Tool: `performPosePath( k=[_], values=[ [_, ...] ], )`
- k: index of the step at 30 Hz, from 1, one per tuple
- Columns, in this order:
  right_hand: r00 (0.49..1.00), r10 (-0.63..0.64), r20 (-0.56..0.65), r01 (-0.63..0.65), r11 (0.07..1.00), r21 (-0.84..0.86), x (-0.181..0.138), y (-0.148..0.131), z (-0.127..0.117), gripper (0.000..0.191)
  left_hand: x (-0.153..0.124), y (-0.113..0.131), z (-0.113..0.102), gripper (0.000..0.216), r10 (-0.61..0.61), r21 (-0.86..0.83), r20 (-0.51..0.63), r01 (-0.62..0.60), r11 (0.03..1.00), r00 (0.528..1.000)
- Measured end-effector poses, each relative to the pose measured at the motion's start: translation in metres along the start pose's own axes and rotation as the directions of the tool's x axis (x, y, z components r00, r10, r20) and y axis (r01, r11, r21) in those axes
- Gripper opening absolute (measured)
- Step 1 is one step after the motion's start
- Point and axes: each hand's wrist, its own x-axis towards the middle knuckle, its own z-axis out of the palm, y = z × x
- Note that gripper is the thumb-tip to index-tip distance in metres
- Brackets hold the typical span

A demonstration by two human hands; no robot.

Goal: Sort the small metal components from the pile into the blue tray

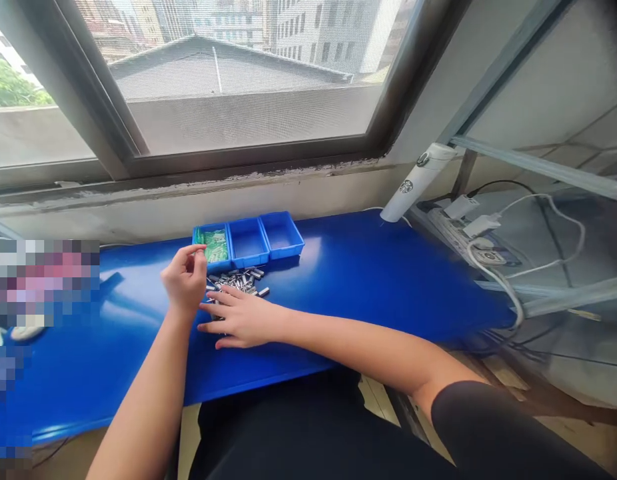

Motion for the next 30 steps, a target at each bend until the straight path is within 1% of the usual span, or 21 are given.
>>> performPosePath(
  k=[3,5,9,14,17,19,24,30],
  values=[
    [1.000,0.010,-0.004,-0.009,0.999,0.038,0.000,0.008,0.007,0.040,0.001,-0.007,0.002,0.025,0.002,0.068,0.079,-0.007,0.998,0.997],
    [1.000,0.013,0.008,-0.014,0.999,0.048,-0.003,0.013,0.006,0.035,0.002,-0.011,0.003,0.025,-0.020,0.085,0.110,0.011,0.996,0.994],
    [0.999,0.029,0.038,-0.030,0.999,0.021,-0.013,0.021,-0.003,0.025,0.001,-0.013,0.005,0.027,-0.061,0.069,0.101,0.054,0.996,0.993],
    [0.983,0.156,0.095,-0.153,0.988,-0.034,-0.023,0.029,-0.019,0.021,-0.001,-0.011,0.007,0.025,-0.056,0.077,0.130,0.046,0.996,0.990],
    [0.980,0.167,0.108,-0.165,0.986,-0.029,-0.029,0.033,-0.025,0.018,-0.004,-0.013,0.010,0.025,-0.055,0.086,0.143,0.043,0.995,0.988],
    [0.979,0.182,0.087,-0.183,0.983,0.003,-0.033,0.036,-0.025,0.017,-0.005,-0.013,0.012,0.026,-0.057,0.083,0.146,0.045,0.996,0.988],
    [0.976,0.219,0.006,-0.217,0.967,0.133,-0.043,0.040,-0.021,0.022,-0.005,-0.013,0.011,0.026,-0.066,0.062,0.133,0.058,0.996,0.989],
    [0.972,0.228,-0.056,-0.210,0.951,0.226,-0.046,0.047,-0.019,0.022,-0.002,-0.013,0.008,0.027,-0.132,-0.004,0.026,0.132,0.991,0.991]
  ],
)
